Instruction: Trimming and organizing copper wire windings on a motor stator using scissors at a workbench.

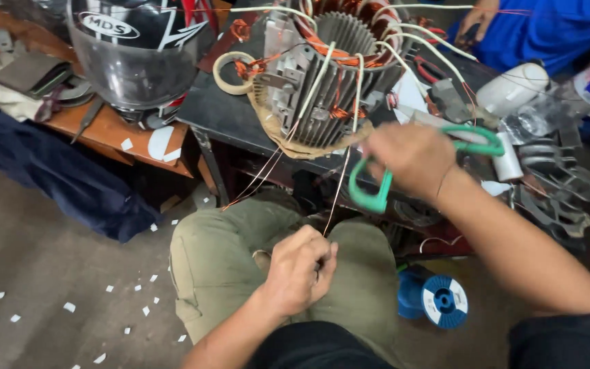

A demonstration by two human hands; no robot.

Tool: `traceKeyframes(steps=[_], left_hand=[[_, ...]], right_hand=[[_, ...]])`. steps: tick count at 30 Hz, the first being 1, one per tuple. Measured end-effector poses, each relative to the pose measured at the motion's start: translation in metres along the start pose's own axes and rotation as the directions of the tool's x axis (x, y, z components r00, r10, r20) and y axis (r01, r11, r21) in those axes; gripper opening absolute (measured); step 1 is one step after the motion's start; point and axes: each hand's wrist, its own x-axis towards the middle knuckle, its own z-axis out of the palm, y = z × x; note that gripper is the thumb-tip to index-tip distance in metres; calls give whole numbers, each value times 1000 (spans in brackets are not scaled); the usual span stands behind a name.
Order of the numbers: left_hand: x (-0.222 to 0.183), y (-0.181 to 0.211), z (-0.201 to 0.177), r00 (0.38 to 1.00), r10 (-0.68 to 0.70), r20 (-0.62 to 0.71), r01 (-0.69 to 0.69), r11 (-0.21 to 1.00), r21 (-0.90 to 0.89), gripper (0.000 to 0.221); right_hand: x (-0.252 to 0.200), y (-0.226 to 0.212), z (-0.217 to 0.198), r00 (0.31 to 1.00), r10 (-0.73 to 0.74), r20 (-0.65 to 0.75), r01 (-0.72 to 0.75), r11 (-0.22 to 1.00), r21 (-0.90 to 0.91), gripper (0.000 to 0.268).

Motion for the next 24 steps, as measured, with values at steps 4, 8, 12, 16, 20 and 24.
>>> traceKeyframes(steps=[4, 8, 12, 16, 20, 24], left_hand=[[5, 5, -4, 1000, 5, -25, -5, 1000, 1, 17], [7, 9, -2, 1000, -6, 1, 6, 1000, -15, 15], [5, 6, 0, 999, -3, -34, 3, 1000, -6, 16], [5, 8, -1, 1000, 14, -6, -14, 1000, -11, 15], [8, 10, -1, 999, 34, -42, -33, 999, 36, 20], [2, 9, -1, 999, -32, -39, 34, 998, 54, 17]], right_hand=[[-2, -37, -1, 996, -71, -57, 75, 994, 85, 11], [-7, -7, 5, 995, -100, 25, 99, 993, 66, 12], [3, -22, -2, 997, 4, -73, -8, 998, -56, 10], [-9, -14, 20, 999, -45, -23, 48, 984, 169, 10], [-1, -5, 16, 981, 160, -114, -166, 985, -51, 16], [0, -35, 25, 959, 29, -283, 19, 986, 163, 26]])
